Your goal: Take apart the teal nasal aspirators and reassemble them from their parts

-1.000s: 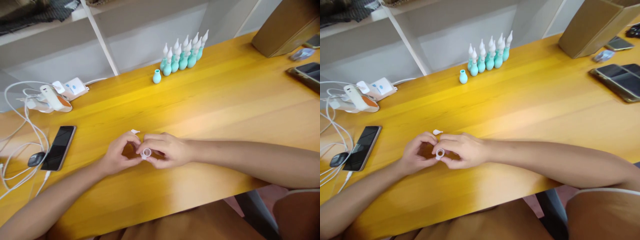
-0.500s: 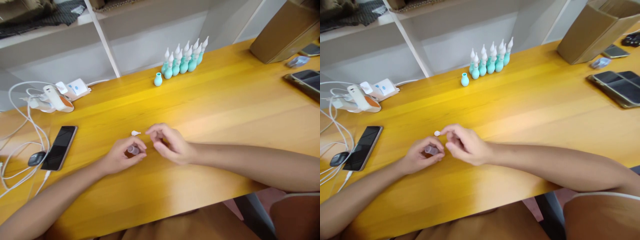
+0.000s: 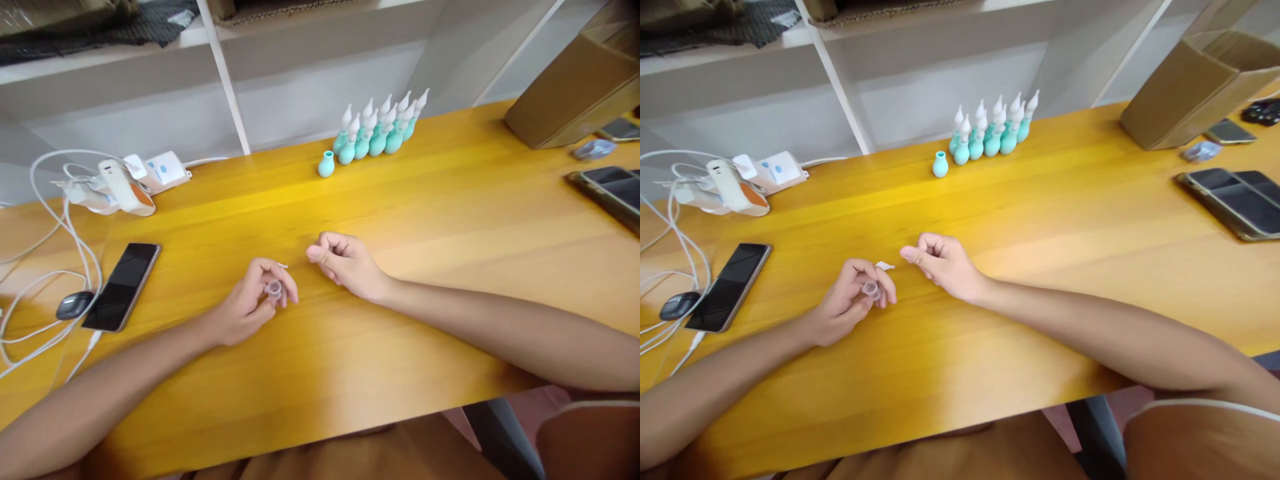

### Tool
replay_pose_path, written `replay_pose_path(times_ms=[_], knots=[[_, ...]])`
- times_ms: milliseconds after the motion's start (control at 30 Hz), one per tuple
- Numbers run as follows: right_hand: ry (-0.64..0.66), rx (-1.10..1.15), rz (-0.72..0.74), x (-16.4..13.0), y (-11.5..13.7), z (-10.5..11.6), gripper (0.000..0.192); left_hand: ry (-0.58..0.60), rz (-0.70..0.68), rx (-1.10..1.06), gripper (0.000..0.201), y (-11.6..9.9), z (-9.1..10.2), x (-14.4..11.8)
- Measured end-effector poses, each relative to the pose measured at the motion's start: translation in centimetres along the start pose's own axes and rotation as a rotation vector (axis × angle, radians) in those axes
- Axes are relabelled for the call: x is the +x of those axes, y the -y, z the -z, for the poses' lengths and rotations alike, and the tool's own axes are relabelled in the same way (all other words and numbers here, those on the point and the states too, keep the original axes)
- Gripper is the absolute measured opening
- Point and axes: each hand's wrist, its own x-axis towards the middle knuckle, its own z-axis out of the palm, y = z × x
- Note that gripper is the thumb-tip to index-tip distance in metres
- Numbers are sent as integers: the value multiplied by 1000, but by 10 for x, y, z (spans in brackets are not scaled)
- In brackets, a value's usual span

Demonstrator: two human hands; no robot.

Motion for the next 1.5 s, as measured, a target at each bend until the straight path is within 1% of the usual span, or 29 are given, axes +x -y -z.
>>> replay_pose_path(times_ms=[33, 67, 133, 167, 200, 267, 333, 400, 500, 633, 733, 800, 900, 967, 1033, 1133, 1267, 1333, 1400, 1500], knots=[[8, -50, 17, 2, -1, 3, 47, -17, -17, 0, 34, 1, -1, 0], [32, -108, 65, 5, -1, 5, 41, -40, -30, 4, 31, 1, -2, 0], [112, -248, 225, 11, -3, 9, 23, -110, -56, 12, 27, 1, -4, 0], [155, -336, 306, 13, -3, 10, 21, -150, -67, 12, 27, 1, -5, 0], [189, -436, 370, 14, -4, 10, 24, -188, -76, 9, 27, 1, -5, 0], [228, -646, 440, 15, -4, 8, 28, -256, -93, -4, 27, 1, -6, 1], [249, -837, 435, 13, -4, 3, 33, -315, -102, -12, 26, 1, -5, 2], [241, -970, 401, 11, -4, -1, 36, -360, -105, -7, 24, 1, -4, 3], [210, -1047, 375, 14, -5, -8, 35, -405, -108, 0, 18, 2, -3, 4], [183, -1053, 367, 29, -9, -18, 26, -437, -62, -5, 11, 1, -2, 6], [227, -959, 361, 41, -10, -21, 16, -442, 19, 23, 15, 0, -1, 6], [224, -811, 359, 43, -9, -17, 10, -431, 96, 53, 17, -1, -1, 5], [144, -592, 296, 34, -6, -3, 14, -410, 205, 96, 19, 0, -1, 5], [106, -518, 239, 25, -4, 6, 13, -409, 249, 107, 20, 2, -2, 5], [86, -482, 209, 17, -1, 13, 20, -399, 276, 94, 19, 4, -1, 5], [103, -466, 246, 12, 3, 15, 21, -361, 235, 96, 15, 8, 2, 7], [180, -466, 383, 11, 5, 11, 17, -363, 104, 244, 14, 8, 7, 10], [193, -472, 454, 10, 4, 10, 17, -370, 104, 230, 16, 8, 7, 11], [214, -478, 508, 7, 2, 10, 20, -364, 134, 141, 18, 8, 7, 11], [280, -490, 526, 3, -1, 12, 25, -319, 162, 82, 17, 9, 5, 9]])
